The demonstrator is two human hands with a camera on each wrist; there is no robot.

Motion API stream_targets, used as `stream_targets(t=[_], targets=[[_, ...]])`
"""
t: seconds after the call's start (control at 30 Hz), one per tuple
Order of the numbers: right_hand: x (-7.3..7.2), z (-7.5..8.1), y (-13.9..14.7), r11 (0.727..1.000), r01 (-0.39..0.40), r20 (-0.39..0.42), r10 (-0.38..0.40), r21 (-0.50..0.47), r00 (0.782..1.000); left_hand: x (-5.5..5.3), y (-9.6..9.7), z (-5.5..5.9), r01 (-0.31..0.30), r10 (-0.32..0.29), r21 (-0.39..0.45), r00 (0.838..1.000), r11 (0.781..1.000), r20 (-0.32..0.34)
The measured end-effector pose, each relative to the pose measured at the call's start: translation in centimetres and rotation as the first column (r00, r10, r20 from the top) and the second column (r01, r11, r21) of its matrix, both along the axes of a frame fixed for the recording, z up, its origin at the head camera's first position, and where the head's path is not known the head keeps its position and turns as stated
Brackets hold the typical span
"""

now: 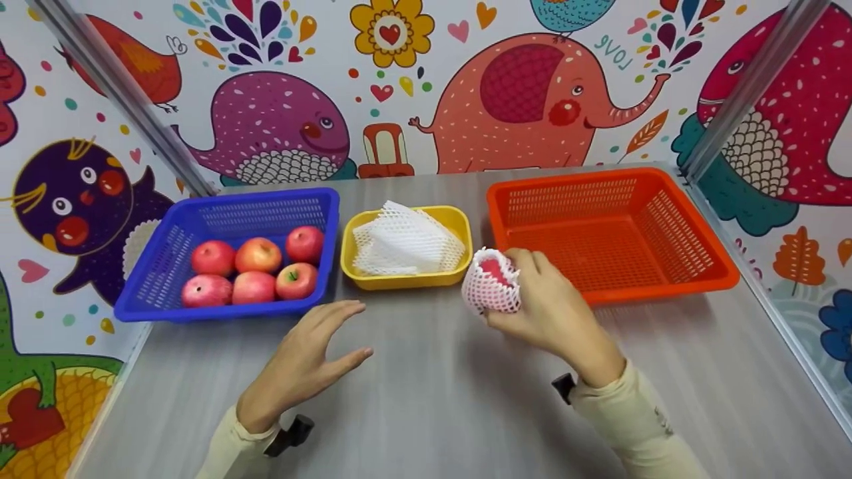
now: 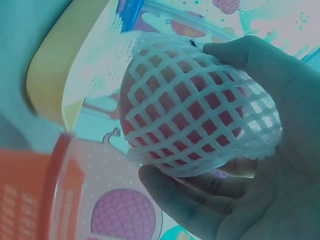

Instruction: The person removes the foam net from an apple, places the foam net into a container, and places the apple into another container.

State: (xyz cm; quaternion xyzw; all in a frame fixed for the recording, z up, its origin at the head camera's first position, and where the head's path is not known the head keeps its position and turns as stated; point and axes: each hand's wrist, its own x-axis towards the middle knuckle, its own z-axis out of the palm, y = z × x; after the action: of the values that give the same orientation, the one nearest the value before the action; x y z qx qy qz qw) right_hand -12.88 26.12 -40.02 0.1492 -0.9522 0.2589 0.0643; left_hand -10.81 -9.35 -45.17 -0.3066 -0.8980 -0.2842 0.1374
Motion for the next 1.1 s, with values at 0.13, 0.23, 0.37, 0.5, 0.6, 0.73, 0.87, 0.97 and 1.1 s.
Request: stream_targets(t=[0.13,0.23,0.37,0.5,0.6,0.73,0.87,0.97,1.1], targets=[[0.3,-0.5,-0.9,1.0,-0.024,-0.003,0.024,-0.012,1.0,0.2,-0.4,0.0,-0.027,0.027,0.007,1.0,1.0,0.009],[0.3,-1.2,-1.7,0.999,-0.046,-0.008,0.046,-0.016,0.999,0.4,-0.7,-0.1,-0.042,0.041,0.007,0.999,0.999,0.007],[0.1,-3.0,-3.5,0.996,-0.082,-0.047,0.08,-0.042,0.996,0.6,-0.9,-0.3,-0.055,0.055,0.007,0.998,0.998,0.01],[0.1,-5.0,-5.6,0.989,-0.129,-0.079,0.123,-0.072,0.989,0.9,-0.9,-0.6,-0.057,0.057,0.015,0.998,0.998,0.013],[0.2,-6.5,-7.1,0.986,-0.158,-0.073,0.154,-0.061,0.985,1.0,-1.0,-0.9,-0.053,0.053,0.028,0.999,0.998,0.007],[0.2,-8.6,-8.7,0.978,-0.208,-0.046,0.208,-0.01,0.977,1.2,-1.2,-1.3,-0.054,0.054,0.039,0.999,0.998,0.007],[0.2,-10.3,-9.7,0.969,-0.245,-0.01,0.245,0.017,0.969,1.4,-1.4,-1.6,-0.06,0.06,0.036,0.998,0.998,0.008],[0.2,-10.9,-9.9,0.968,-0.252,-0.001,0.252,0.023,0.968,1.4,-1.5,-1.8,-0.061,0.061,0.037,0.998,0.997,0.002],[0.3,-11.1,-9.9,0.968,-0.247,-0.021,0.249,0.051,0.968,1.4,-1.8,-1.9,-0.062,0.062,0.039,0.998,0.997,0.004]])
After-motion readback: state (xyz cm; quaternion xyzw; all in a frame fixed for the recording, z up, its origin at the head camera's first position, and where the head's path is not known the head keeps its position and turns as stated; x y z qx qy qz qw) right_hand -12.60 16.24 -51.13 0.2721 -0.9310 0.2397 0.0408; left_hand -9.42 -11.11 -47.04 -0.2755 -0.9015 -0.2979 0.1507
